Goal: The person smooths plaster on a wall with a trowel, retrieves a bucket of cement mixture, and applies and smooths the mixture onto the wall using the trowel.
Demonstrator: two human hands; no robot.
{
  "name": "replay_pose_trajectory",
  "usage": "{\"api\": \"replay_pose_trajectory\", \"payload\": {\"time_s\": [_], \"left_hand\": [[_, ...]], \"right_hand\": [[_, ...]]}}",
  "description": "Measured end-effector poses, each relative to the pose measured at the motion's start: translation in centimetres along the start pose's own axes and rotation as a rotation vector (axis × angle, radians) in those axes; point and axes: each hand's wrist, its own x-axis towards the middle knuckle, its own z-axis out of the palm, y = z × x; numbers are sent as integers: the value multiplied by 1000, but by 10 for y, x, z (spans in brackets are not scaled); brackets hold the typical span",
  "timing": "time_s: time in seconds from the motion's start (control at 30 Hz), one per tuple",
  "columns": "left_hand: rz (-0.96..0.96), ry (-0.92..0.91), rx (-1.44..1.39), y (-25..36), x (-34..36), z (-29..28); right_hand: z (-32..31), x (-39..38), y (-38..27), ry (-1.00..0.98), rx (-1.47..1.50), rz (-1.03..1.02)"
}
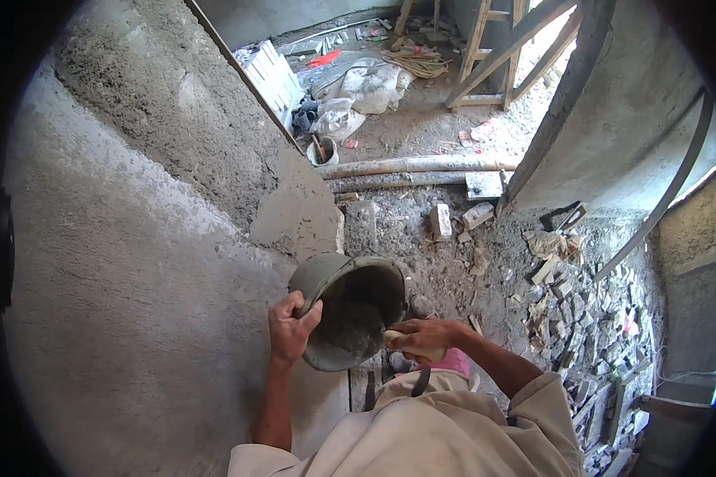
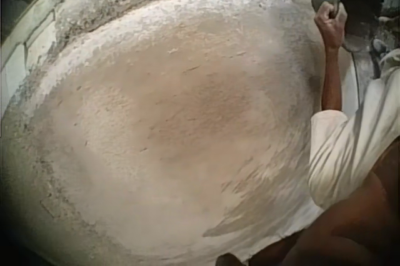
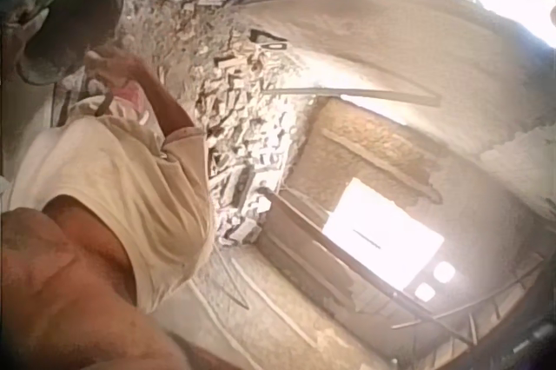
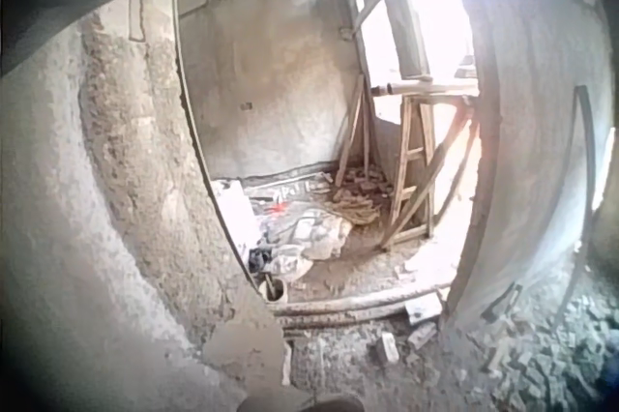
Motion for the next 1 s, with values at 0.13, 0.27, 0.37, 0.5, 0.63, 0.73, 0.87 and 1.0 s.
{"api": "replay_pose_trajectory", "payload": {"time_s": [0.13, 0.27, 0.37, 0.5, 0.63, 0.73, 0.87, 1.0], "left_hand": [[-93, 101, -132, -44, -1, 4], [-62, 174, -88, -65, 8, 8], [-233, 328, -293, -101, 16, 9], [-457, 598, -430, -166, 22, 18], [-621, 730, -493, -229, 11, 14], [-667, 681, -292, -229, 26, 32], [-848, 806, -217, -184, 51, 43], [-867, 784, -301, -210, 47, 42]], "right_hand": [[9, 6, -8, -53, 162, 11], [12, 41, 46, -212, 614, -86], [9, 51, 53, -314, 944, -97], [-9, 67, 47, -314, 1232, -288], [-59, 77, 14, 142, 1118, -392], [-118, 117, -1, 544, 986, -442], [-188, 198, -32, 1007, 831, -455], [-235, 337, -54, 1440, 374, -364]]}}
